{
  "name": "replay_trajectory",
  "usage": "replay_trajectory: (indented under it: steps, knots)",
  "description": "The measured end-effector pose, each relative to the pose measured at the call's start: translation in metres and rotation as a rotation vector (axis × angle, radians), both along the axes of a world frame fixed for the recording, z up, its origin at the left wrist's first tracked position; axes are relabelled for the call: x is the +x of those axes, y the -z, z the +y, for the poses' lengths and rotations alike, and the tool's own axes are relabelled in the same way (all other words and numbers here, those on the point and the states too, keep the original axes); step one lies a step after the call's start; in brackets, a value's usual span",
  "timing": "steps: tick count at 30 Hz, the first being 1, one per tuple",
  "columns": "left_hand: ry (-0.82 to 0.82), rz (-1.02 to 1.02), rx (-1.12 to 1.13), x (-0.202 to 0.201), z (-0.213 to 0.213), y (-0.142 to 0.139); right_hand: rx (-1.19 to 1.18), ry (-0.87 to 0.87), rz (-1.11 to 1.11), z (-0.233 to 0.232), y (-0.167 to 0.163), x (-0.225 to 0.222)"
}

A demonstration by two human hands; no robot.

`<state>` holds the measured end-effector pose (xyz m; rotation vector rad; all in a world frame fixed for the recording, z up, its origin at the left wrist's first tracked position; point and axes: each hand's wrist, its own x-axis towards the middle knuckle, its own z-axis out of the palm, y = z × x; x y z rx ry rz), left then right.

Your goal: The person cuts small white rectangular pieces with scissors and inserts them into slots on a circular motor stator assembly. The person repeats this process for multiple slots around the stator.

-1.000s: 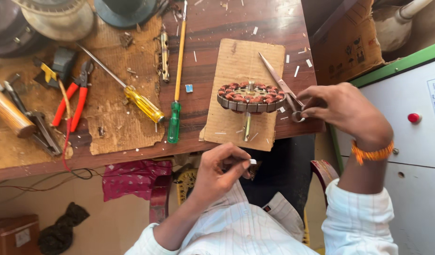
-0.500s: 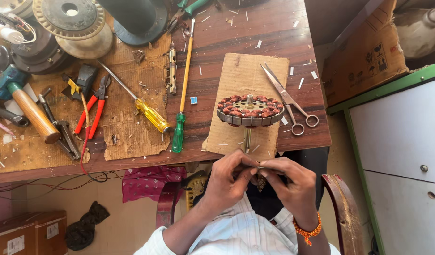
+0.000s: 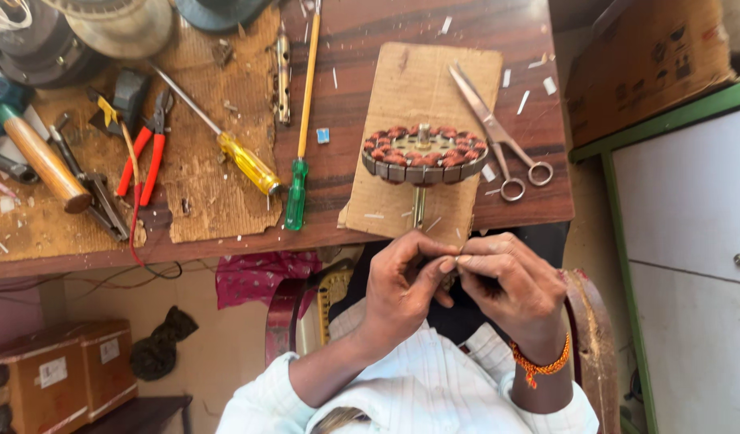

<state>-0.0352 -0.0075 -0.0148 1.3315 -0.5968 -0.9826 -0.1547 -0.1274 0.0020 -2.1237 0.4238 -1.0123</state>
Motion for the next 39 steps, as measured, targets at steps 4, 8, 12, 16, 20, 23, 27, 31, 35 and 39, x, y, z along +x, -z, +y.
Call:
replay_trajectory:
  steps: [4, 8, 12, 16, 20, 23, 27, 31, 35, 39]
  knots:
    - [-0.026, -0.071, -0.061, -0.005, 0.000, -0.015, -0.065, 0.059, -0.013, 0.008, -0.005, 0.001]
    - [-0.027, -0.257, -0.155, -0.003, 0.004, -0.019, 0.281, 0.138, 0.041, 0.018, -0.004, -0.003]
    - [-0.063, -0.466, -0.240, -0.002, 0.007, -0.015, 0.467, 0.137, -0.024, 0.028, -0.005, -0.002]
    - [-0.110, -0.677, -0.285, 0.003, 0.008, -0.009, 0.500, 0.158, 0.043, 0.034, -0.007, 0.006]
    - [-0.169, -0.783, -0.259, 0.005, 0.007, -0.006, 0.527, 0.125, 0.071, 0.036, -0.002, 0.011]
    - [-0.206, -0.830, -0.245, 0.003, 0.008, -0.002, 0.660, 0.105, -0.001, 0.042, 0.012, 0.015]
    - [-0.119, -0.093, -0.168, 0.000, 0.005, 0.002, 0.833, -0.102, -0.465, 0.044, 0.040, 0.020]
    - [-0.042, 0.123, -0.160, 0.004, -0.002, -0.010, 0.932, -0.347, -0.591, 0.031, 0.062, 0.011]
    - [-0.091, -0.647, -0.227, 0.008, -0.011, -0.034, 0.688, -0.056, -0.325, 0.015, 0.073, 0.000]
    - [-0.104, -0.729, -0.318, 0.009, -0.015, -0.048, 0.255, 0.291, -0.186, 0.011, 0.073, 0.004]
